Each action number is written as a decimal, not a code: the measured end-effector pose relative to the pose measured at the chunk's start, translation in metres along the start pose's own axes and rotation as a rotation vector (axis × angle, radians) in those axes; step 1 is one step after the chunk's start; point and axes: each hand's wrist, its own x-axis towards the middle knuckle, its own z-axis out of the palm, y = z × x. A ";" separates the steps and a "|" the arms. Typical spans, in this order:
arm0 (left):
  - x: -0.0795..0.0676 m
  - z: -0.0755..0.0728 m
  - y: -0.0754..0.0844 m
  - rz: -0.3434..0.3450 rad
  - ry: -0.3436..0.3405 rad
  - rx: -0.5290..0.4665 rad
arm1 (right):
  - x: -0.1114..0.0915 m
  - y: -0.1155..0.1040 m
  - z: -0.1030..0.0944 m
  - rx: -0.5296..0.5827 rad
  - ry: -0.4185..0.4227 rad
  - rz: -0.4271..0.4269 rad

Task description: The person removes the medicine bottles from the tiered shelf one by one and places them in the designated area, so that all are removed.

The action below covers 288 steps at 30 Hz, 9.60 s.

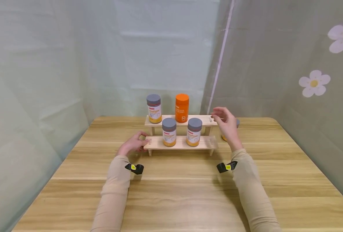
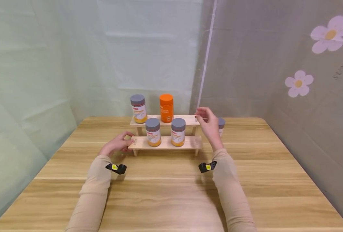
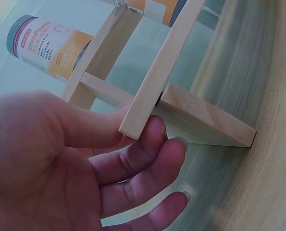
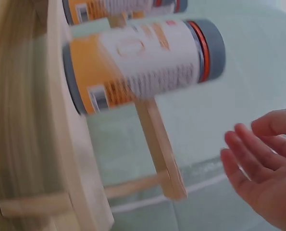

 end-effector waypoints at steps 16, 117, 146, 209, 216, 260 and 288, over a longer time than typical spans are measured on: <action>0.002 0.000 -0.005 0.014 -0.007 -0.028 | 0.006 0.005 0.020 0.422 -0.008 0.181; 0.007 0.013 0.007 -0.016 -0.011 -0.043 | 0.078 -0.030 0.044 0.010 -0.449 0.246; 0.004 0.005 0.002 -0.010 -0.030 -0.074 | 0.059 -0.027 -0.021 0.089 -0.220 0.187; 0.004 0.010 0.003 0.008 -0.034 -0.059 | -0.002 0.010 -0.104 0.296 0.267 0.102; 0.009 0.010 0.000 0.003 -0.043 -0.046 | -0.002 0.018 -0.115 0.282 0.355 0.144; 0.005 0.012 -0.004 0.036 -0.032 -0.050 | -0.009 0.094 -0.139 -0.218 0.157 0.377; 0.005 0.012 -0.002 0.018 -0.026 -0.039 | -0.006 0.110 -0.139 -0.140 0.102 0.368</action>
